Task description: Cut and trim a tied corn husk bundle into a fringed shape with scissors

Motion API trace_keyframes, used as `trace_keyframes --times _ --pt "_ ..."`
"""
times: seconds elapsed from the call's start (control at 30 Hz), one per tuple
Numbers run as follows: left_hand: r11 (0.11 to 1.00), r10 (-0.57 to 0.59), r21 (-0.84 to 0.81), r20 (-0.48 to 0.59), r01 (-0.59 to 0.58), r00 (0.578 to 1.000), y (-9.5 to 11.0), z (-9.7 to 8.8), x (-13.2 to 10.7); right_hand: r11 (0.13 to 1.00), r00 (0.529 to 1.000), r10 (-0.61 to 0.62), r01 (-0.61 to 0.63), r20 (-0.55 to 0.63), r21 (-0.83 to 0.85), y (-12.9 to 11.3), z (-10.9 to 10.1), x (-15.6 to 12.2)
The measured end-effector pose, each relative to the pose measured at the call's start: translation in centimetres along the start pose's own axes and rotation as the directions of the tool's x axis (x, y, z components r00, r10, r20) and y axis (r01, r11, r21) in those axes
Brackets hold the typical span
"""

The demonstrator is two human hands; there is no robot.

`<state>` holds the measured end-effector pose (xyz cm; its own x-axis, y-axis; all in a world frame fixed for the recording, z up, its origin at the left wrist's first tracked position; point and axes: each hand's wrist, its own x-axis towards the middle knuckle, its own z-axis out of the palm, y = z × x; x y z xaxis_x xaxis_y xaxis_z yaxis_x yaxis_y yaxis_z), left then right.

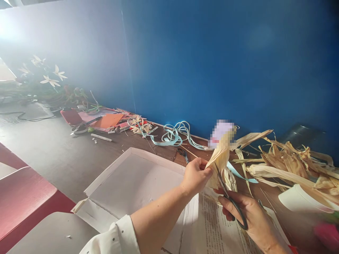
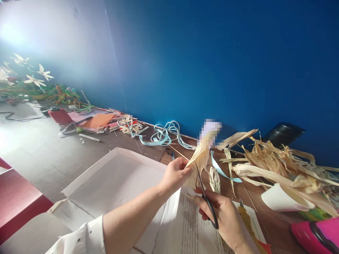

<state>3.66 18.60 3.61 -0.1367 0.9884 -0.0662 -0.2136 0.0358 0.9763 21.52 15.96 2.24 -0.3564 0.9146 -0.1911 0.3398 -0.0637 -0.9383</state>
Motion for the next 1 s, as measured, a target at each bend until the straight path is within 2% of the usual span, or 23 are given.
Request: trace_keyframes --times 0.17,0.27,0.4,0.57,0.77,0.87,1.0 --pt "0.996 0.089 -0.014 -0.115 -0.092 0.989 -0.4 -0.1 0.3 0.999 0.995 -0.046 0.048 0.086 -0.016 1.2 -0.6 0.5" --pt "0.992 0.125 -0.002 -0.196 -0.128 0.973 -0.6 -0.1 0.6 0.995 0.989 -0.087 0.091 0.123 -0.032 0.2 -0.2 0.1" --pt "0.989 0.149 0.021 -0.266 -0.149 0.952 -0.4 0.0 0.4 0.993 0.989 -0.121 0.121 0.087 -0.001 -1.7 0.8 -0.3" --pt "0.986 0.164 0.062 -0.272 -0.153 0.948 0.0 0.3 -0.4 0.985 0.986 -0.165 0.165 0.016 -0.054 -2.3 1.6 -0.2" --pt "0.982 0.178 0.103 -0.260 -0.156 0.949 0.2 0.4 -0.8 0.973 0.977 -0.213 0.215 0.025 -0.087 -0.1 1.0 0.3" --pt "0.983 0.179 0.092 -0.250 -0.161 0.951 0.2 0.5 -0.7 0.978 0.981 -0.185 0.189 0.050 -0.084 0.6 0.7 0.4" --pt "0.983 0.181 0.084 -0.246 -0.165 0.952 -0.1 0.5 -0.6 0.992 0.993 -0.114 0.115 0.024 -0.051 0.8 0.5 0.3"
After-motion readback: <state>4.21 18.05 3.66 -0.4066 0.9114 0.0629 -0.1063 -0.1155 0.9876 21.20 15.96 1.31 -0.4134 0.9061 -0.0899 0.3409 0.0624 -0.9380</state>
